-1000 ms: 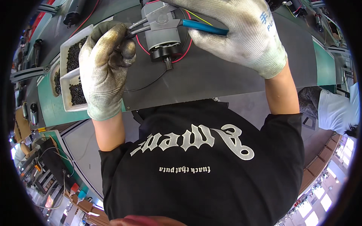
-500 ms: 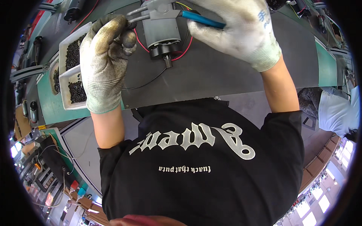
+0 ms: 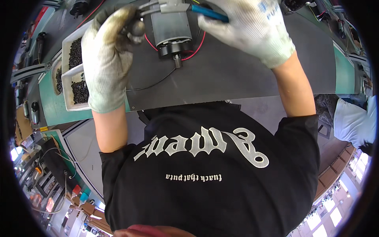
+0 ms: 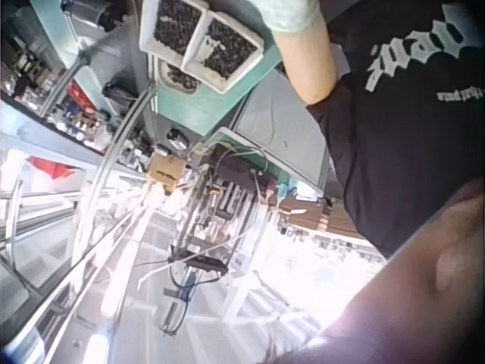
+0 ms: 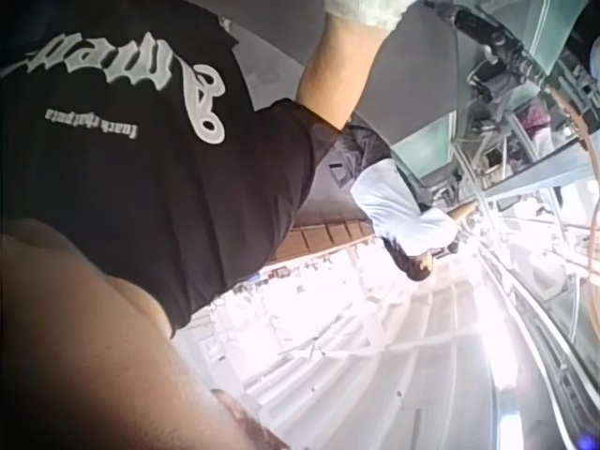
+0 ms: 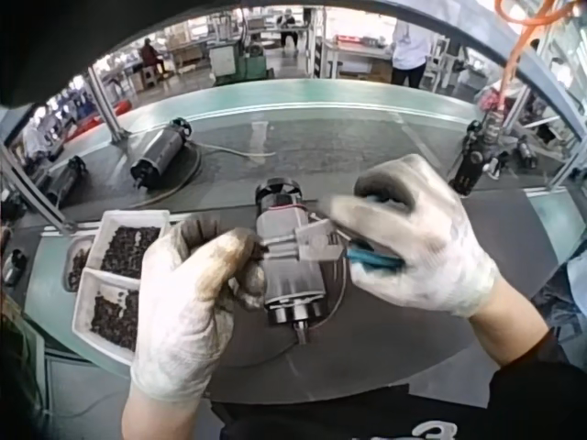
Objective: Assembling cooling fans onto electric motors using an electric screwdriver and pliers.
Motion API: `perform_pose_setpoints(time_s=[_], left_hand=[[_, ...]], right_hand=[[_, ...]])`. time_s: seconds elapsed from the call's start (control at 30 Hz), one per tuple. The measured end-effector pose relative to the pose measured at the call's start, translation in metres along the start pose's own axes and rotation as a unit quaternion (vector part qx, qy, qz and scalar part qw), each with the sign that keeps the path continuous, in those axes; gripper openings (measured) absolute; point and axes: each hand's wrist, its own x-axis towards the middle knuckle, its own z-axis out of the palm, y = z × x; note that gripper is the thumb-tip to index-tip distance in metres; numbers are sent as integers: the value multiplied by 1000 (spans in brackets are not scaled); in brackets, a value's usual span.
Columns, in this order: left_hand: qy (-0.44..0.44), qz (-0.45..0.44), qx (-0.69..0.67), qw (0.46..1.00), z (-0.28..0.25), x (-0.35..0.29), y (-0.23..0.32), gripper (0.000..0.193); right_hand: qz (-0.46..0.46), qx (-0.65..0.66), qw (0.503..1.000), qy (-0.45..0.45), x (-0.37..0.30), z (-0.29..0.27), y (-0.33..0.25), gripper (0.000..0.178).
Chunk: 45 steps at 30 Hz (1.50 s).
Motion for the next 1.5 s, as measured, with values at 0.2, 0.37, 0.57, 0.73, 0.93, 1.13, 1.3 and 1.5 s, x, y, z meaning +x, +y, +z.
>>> perform_pose_setpoints(time_s=[0.2,0.37,0.57,0.73,0.93,1.13,1.3,1.5], left_hand=[[71,127,540,829,11,102,-13,54],[-33,55,408,911,-7,129,-59,63],[18,-30,461,887,22,118,-49,66],[89,94,348,928,39,39,5,78],[-66,425,216,876,15,-27,6,88],[-135,485,189,843,14,-25,5,91],[-127,506,242,818,16,-30,4,83],[-106,525,236,811,19,-28,0,71]], right_hand=[[591,-87,781,-182,-2,-26,48,19],[748,474,462,41,-73,-31,99,16],[702,468,533,74,-94,-27,74,23],[620,314,719,15,-17,-33,-14,35],[509,89,840,-165,44,-65,-83,48],[271,-153,827,-467,140,-48,-88,46],[267,-195,798,-504,160,-37,-97,44],[267,-233,760,-545,169,-29,-101,42]])
